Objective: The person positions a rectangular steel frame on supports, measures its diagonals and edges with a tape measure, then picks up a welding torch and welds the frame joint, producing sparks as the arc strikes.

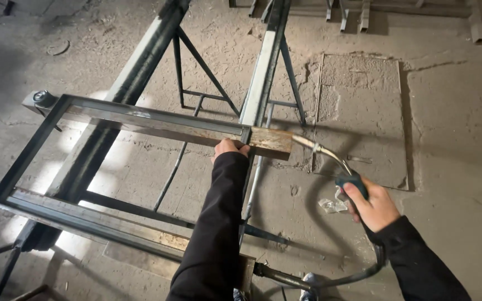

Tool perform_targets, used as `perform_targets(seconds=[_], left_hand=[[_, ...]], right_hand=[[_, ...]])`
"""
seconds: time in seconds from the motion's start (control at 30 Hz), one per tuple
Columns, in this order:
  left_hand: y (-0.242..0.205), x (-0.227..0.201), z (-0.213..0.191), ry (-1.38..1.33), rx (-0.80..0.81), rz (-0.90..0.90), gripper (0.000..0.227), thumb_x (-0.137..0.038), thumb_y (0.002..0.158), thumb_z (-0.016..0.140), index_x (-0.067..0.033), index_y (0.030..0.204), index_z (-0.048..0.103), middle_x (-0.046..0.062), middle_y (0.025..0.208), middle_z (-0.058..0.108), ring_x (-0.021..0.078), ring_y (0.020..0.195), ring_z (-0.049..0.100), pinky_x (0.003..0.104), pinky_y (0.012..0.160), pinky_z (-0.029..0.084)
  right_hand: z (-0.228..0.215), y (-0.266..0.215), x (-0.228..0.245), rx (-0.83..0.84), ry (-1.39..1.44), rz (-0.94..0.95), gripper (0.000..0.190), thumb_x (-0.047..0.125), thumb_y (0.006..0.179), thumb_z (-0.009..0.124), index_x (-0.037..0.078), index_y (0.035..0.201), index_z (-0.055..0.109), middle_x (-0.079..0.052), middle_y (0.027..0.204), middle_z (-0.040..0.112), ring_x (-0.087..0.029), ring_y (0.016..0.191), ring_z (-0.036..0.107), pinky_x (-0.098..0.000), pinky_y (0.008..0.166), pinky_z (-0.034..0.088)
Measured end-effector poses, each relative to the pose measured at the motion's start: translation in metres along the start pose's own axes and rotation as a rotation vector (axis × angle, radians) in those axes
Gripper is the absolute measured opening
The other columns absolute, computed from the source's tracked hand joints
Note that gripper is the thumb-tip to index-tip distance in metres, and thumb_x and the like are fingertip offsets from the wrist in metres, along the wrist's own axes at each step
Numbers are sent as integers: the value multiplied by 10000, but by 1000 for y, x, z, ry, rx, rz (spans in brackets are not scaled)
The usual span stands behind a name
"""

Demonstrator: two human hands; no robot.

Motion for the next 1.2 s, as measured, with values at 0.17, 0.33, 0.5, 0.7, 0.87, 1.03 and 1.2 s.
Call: perform_targets(seconds=[0.17,0.33,0.5,0.7,0.87,1.03,1.2], left_hand=[[-4,2,5,44,66,-43,218,-329,848,817,-157,981,828,59,1039,786,271,1008,711,464,1032,442],[-3,-3,7,65,68,-35,208,-333,846,824,-184,991,834,61,1036,776,259,1031,691,470,1035,428],[1,4,10,66,77,-64,210,-353,845,827,-202,990,830,61,1027,782,260,1028,705,470,1033,437],[3,5,10,48,41,-33,192,-345,826,839,-204,956,838,58,989,786,262,994,715,462,1002,459],[2,2,7,61,38,-9,193,-344,826,843,-191,945,837,62,987,782,261,991,708,459,985,469],[-1,-2,5,72,61,0,199,-344,838,834,-194,969,836,64,1007,790,255,997,715,441,976,497],[-2,-1,3,78,59,-28,223,-335,837,841,-171,987,829,62,1016,783,259,987,716,439,972,491]], right_hand=[[19,-39,-21,339,571,261,704,625,933,467,-12,1173,646,-66,576,557,-156,410,516,-329,414,452],[19,-71,-37,541,941,218,841,725,901,479,-78,1146,527,-65,578,554,-140,377,518,-315,389,459],[13,-96,-36,655,1077,199,904,762,855,544,-103,1103,461,-76,574,536,-147,377,495,-310,395,453],[10,-117,-45,689,1113,228,891,788,785,616,-56,1012,441,-72,544,510,-146,359,462,-297,396,446],[8,-125,-51,673,1154,227,881,793,764,646,-41,957,436,-64,532,494,-143,347,446,-288,376,429],[5,-130,-57,639,1147,231,898,801,743,655,-50,935,443,-67,509,489,-145,334,449,-290,357,429],[3,-134,-61,625,1167,230,894,795,749,663,-53,929,442,-70,501,489,-147,330,453,-292,352,428]])
Point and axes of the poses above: each hand's wrist, its own y-axis towards the middle knuckle, its own z-axis out of the palm, x = y × z, the point moved 10 cm from there along y, towards the middle knuckle
